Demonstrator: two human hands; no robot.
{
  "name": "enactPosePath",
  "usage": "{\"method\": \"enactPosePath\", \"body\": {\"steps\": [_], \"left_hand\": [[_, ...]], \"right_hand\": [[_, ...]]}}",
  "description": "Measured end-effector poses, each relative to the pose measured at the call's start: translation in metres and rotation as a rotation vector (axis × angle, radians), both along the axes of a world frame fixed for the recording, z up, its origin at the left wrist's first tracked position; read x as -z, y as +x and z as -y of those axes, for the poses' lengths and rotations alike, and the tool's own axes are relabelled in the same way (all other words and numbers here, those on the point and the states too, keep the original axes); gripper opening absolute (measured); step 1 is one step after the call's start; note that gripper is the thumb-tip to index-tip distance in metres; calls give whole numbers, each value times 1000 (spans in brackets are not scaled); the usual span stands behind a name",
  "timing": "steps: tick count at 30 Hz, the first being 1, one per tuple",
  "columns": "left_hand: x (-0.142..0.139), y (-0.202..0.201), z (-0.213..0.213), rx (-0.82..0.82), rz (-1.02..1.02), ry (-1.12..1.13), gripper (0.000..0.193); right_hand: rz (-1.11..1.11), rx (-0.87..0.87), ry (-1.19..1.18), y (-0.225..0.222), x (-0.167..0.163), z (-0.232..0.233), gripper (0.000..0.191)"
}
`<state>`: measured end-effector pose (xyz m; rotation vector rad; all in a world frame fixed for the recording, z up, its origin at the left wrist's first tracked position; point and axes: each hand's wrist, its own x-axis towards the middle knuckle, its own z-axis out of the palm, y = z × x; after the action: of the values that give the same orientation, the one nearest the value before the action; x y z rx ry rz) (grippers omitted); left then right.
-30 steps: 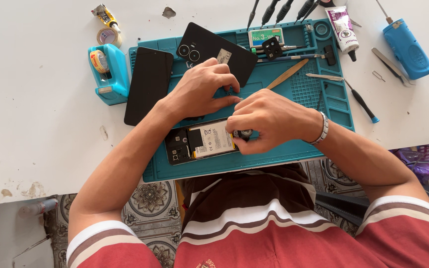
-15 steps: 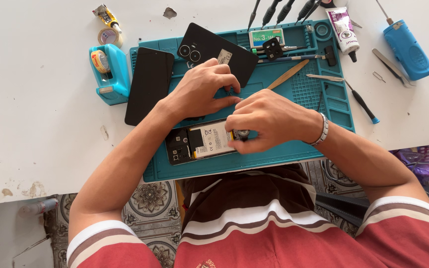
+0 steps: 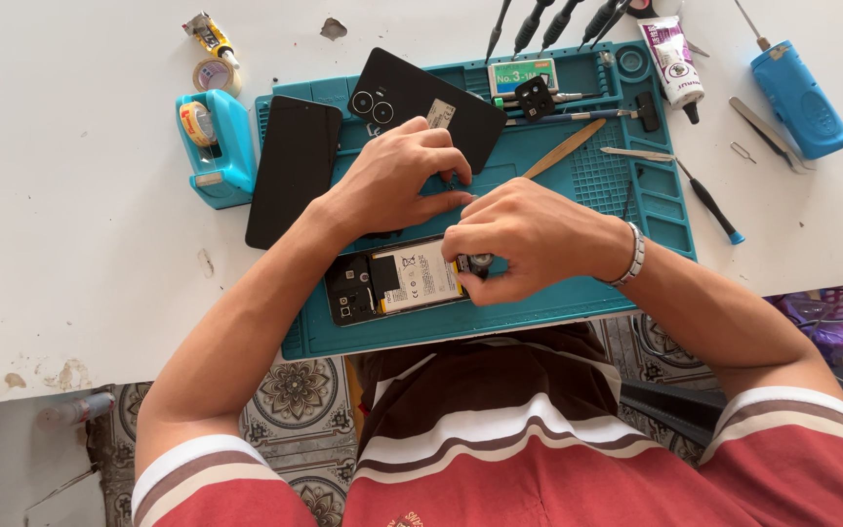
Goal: The person works on a disassembled smartphone on a teal repair mat, prying at the battery area with a small tool, then brushing the battery and interior with a toothbrush. They then lift the phone, press components together, and separate the back cover from the body while handling the battery and internal parts.
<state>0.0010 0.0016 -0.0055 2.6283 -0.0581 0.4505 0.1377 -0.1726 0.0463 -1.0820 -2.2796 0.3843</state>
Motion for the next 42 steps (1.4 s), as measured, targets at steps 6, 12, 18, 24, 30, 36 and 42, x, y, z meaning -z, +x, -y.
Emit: {"method": "enactPosePath", "body": {"steps": [6, 12, 18, 24, 30, 36, 42], "left_hand": [[0, 0, 0, 3, 5, 7, 24], [1, 1, -1, 4, 7, 18, 24], [2, 1, 0, -9, -17, -4, 24], [0, 0, -1, 1, 6, 8, 25], [-1, 1, 0, -5, -18, 5, 24], [0, 0, -1, 1, -4, 4, 24], [2, 1, 0, -7, -19, 3, 25]], "right_hand": [[12, 16, 2, 0, 1, 0, 20], [-16, -18, 28, 0, 1, 1, 21], [10, 9, -15, 1, 0, -1, 13], [1, 3, -19, -1, 0, -1, 19], [-24, -7, -22, 0, 1, 0, 16], [-11, -1, -52, 0, -1, 0, 18], [1, 5, -80, 0, -2, 0, 19]]}}
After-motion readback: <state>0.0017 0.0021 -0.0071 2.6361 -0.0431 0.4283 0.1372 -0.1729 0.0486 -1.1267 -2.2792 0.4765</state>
